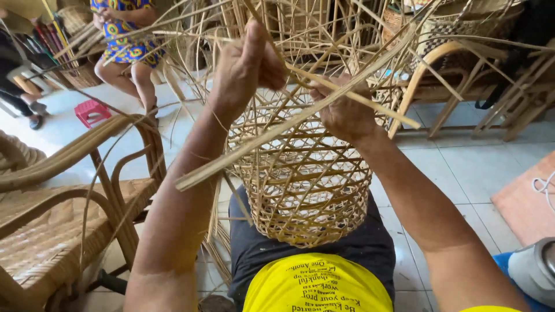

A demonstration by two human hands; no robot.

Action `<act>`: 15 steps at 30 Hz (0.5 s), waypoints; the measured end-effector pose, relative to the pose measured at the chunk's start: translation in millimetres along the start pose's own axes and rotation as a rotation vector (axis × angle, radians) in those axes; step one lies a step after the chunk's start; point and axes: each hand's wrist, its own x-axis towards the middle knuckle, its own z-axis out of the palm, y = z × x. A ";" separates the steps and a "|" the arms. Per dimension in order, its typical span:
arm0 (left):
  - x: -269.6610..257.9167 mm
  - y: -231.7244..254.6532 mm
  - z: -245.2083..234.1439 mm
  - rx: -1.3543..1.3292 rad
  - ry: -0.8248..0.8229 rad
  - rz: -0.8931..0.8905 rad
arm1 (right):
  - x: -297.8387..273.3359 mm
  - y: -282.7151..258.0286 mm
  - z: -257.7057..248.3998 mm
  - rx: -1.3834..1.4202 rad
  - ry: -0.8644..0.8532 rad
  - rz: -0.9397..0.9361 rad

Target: Weaving a cylindrical bamboo basket by hand using thin bamboo strips.

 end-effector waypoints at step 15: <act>56.4 6.3 43.4 0.449 -0.485 -0.540 | -11.7 9.0 14.9 -0.121 -0.093 0.035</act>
